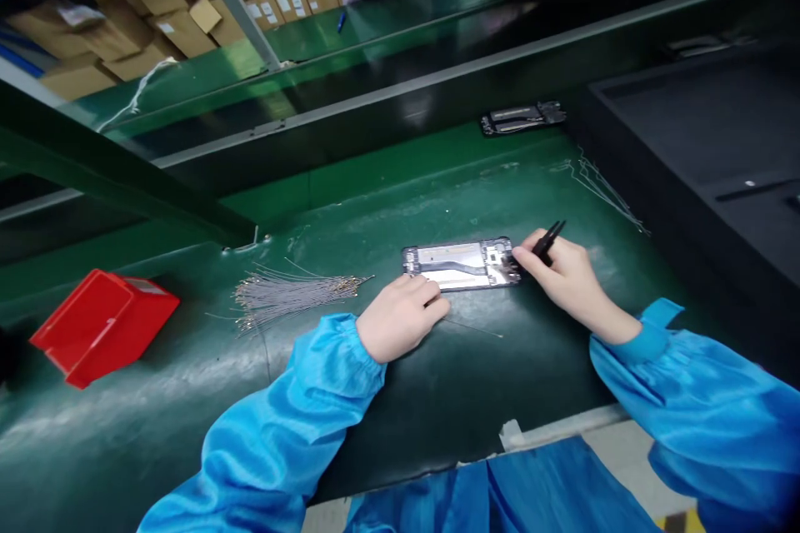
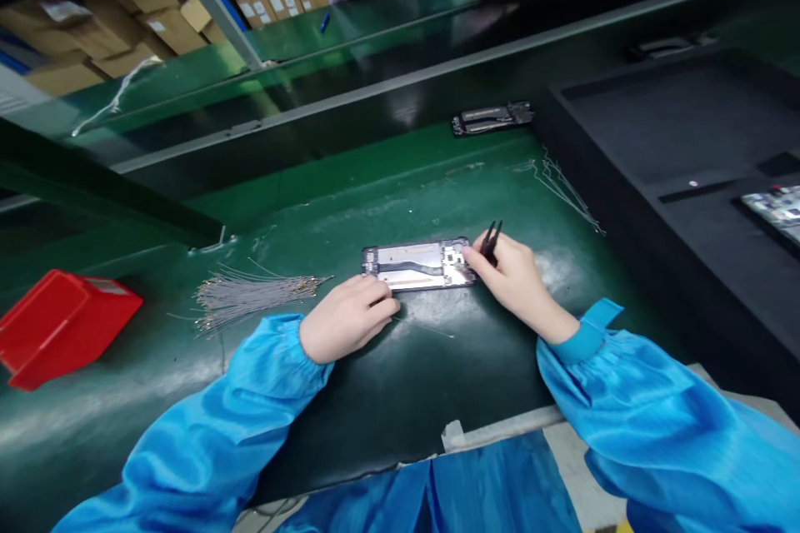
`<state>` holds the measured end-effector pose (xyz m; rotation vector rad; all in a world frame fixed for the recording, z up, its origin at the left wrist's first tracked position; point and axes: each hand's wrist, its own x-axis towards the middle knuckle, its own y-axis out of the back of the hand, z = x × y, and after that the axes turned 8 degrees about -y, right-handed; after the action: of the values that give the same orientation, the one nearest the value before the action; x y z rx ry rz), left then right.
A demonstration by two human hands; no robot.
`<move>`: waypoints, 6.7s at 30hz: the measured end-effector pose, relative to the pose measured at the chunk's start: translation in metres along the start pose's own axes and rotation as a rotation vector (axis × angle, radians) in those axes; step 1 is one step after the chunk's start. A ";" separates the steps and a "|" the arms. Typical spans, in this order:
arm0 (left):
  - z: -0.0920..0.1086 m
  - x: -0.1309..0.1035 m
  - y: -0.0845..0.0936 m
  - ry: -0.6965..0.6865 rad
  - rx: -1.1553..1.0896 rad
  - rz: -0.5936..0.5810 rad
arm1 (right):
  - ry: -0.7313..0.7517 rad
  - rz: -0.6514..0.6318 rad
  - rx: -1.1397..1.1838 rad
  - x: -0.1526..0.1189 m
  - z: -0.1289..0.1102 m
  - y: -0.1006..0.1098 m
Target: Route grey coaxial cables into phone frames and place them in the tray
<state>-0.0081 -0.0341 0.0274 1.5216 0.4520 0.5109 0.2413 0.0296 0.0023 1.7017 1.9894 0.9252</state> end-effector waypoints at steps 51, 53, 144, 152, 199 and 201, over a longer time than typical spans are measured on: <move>0.004 0.041 -0.019 0.200 -0.159 0.192 | 0.243 -0.315 0.143 -0.009 -0.015 0.007; 0.004 0.044 -0.019 0.216 -0.204 0.196 | 0.276 -0.314 0.114 0.001 -0.013 0.008; -0.022 0.018 -0.020 -0.032 -0.411 0.276 | 0.369 -0.543 -0.176 0.031 -0.013 -0.009; -0.022 0.018 -0.026 -0.029 -0.392 0.296 | 0.347 -0.536 -0.180 0.033 -0.017 -0.009; -0.018 0.024 -0.028 0.130 -0.556 0.441 | 0.331 -0.573 -0.292 0.042 -0.032 -0.019; -0.017 0.025 -0.028 0.176 -0.535 0.427 | 0.354 -0.585 -0.306 0.043 -0.033 -0.018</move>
<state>0.0039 -0.0056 0.0006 1.0520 0.1000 1.0174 0.1975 0.0625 0.0195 0.7589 2.2278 1.2725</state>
